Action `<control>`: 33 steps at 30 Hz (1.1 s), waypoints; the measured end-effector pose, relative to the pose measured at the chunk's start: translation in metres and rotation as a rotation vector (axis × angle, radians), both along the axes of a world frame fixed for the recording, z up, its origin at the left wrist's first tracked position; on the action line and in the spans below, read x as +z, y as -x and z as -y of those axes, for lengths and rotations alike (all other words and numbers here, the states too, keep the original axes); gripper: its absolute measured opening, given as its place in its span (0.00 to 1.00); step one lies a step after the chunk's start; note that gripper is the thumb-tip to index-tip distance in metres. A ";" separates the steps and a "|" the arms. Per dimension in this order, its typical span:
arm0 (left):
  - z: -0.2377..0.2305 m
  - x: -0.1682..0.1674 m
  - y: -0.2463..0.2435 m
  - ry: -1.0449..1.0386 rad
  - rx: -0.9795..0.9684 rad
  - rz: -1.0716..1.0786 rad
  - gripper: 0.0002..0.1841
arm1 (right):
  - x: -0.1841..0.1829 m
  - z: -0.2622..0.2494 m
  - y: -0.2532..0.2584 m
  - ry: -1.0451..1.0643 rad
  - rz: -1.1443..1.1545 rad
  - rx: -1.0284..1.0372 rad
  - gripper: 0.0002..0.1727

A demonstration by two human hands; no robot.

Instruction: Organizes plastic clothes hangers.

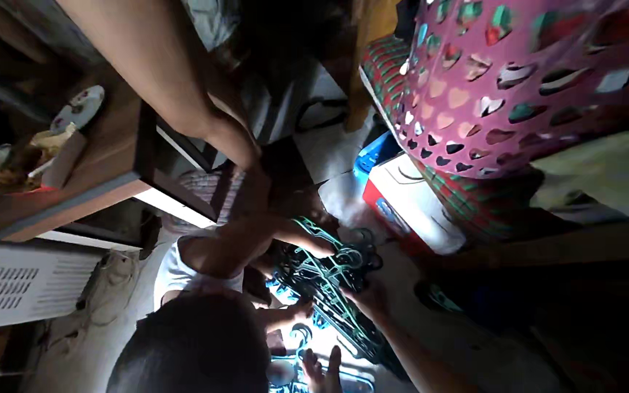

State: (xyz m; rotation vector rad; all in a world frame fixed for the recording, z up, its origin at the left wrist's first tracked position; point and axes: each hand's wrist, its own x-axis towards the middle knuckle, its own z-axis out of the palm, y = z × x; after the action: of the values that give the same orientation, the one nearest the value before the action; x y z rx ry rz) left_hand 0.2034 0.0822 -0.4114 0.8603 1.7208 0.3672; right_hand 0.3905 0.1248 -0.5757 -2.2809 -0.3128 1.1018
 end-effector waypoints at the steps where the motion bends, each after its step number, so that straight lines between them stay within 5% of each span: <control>1: -0.019 -0.030 -0.009 0.064 0.052 -0.054 0.45 | -0.003 -0.002 -0.006 0.017 -0.048 0.017 0.65; 5: -0.045 -0.121 -0.034 0.320 0.215 0.062 0.38 | -0.006 0.005 -0.015 -0.012 -0.196 0.076 0.68; 9: -0.035 -0.132 -0.065 0.216 0.227 0.113 0.32 | -0.005 0.028 -0.024 -0.077 -0.209 0.127 0.67; 13: -0.044 -0.091 -0.087 0.316 0.209 0.188 0.24 | 0.029 0.028 -0.034 -0.154 -0.352 0.066 0.57; 19: -0.023 -0.170 -0.047 0.364 0.323 0.628 0.16 | -0.004 0.047 -0.021 -0.159 -0.238 0.137 0.54; 26: -0.019 -0.157 -0.059 0.327 0.181 0.530 0.08 | 0.014 0.063 -0.019 -0.182 -0.345 -0.048 0.60; 30: -0.024 -0.119 -0.060 0.295 0.224 0.576 0.08 | 0.051 0.039 -0.031 -0.152 -0.415 0.112 0.55; 33: -0.024 -0.080 -0.078 0.297 0.394 0.713 0.15 | 0.114 -0.008 -0.040 0.027 -0.210 0.404 0.65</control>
State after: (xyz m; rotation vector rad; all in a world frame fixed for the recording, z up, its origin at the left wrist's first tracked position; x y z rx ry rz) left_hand 0.2818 0.1063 -0.4917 0.1250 1.2121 0.5805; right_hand 0.4301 0.1330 -0.4619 -2.1527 -0.6974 1.5394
